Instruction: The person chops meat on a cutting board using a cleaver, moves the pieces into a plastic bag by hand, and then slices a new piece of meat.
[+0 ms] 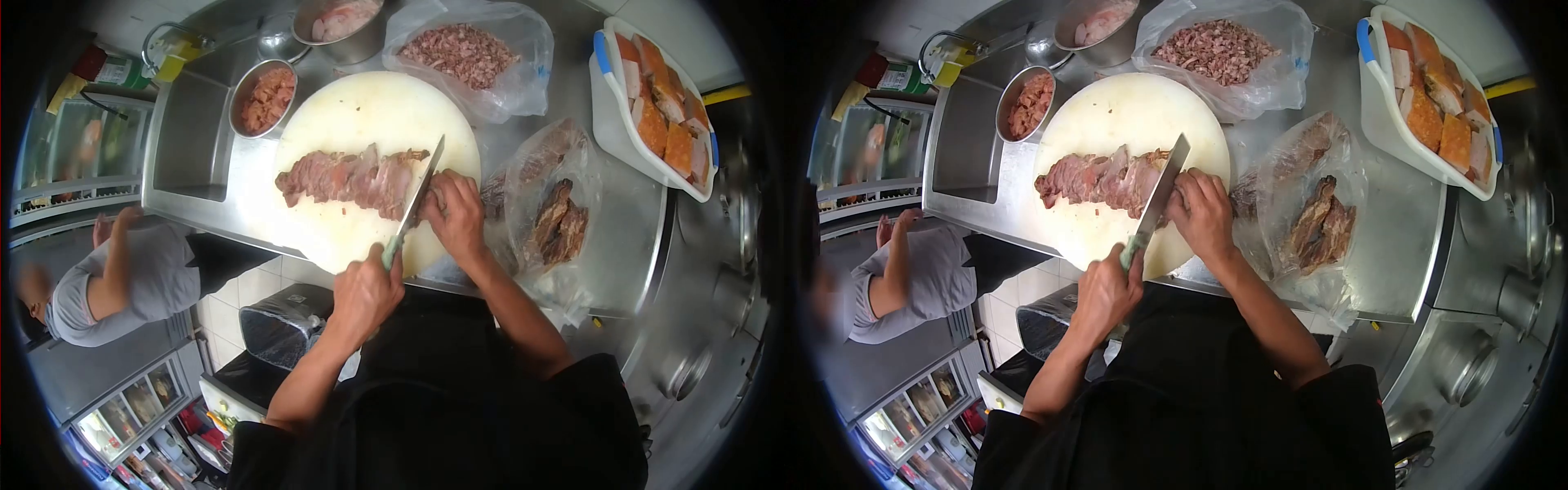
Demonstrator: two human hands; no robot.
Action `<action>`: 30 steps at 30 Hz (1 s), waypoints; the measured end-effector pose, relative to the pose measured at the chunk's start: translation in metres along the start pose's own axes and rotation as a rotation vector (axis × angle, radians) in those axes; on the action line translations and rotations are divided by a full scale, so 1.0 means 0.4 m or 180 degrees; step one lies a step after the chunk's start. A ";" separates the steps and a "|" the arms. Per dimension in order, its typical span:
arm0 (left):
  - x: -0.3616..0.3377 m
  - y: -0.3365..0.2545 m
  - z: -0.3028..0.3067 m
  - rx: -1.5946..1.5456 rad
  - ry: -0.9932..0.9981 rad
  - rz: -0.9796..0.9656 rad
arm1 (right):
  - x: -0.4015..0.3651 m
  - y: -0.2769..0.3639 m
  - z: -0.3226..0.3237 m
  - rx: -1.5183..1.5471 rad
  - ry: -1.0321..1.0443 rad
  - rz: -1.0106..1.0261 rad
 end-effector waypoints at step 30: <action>0.218 -0.045 0.024 -0.0995 -0.0345 -0.0173 | -0.018 0.000 0.003 -0.0004 -0.0282 -0.0137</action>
Point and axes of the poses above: each hand's wrist, its own x-axis towards the middle knuckle, its own z-axis out of the back of the hand, y = z × x, the point moved 3 cm from there along x, towards the middle knuckle, and after that the axes turned 4 degrees about -y, right-handed, at the moved point
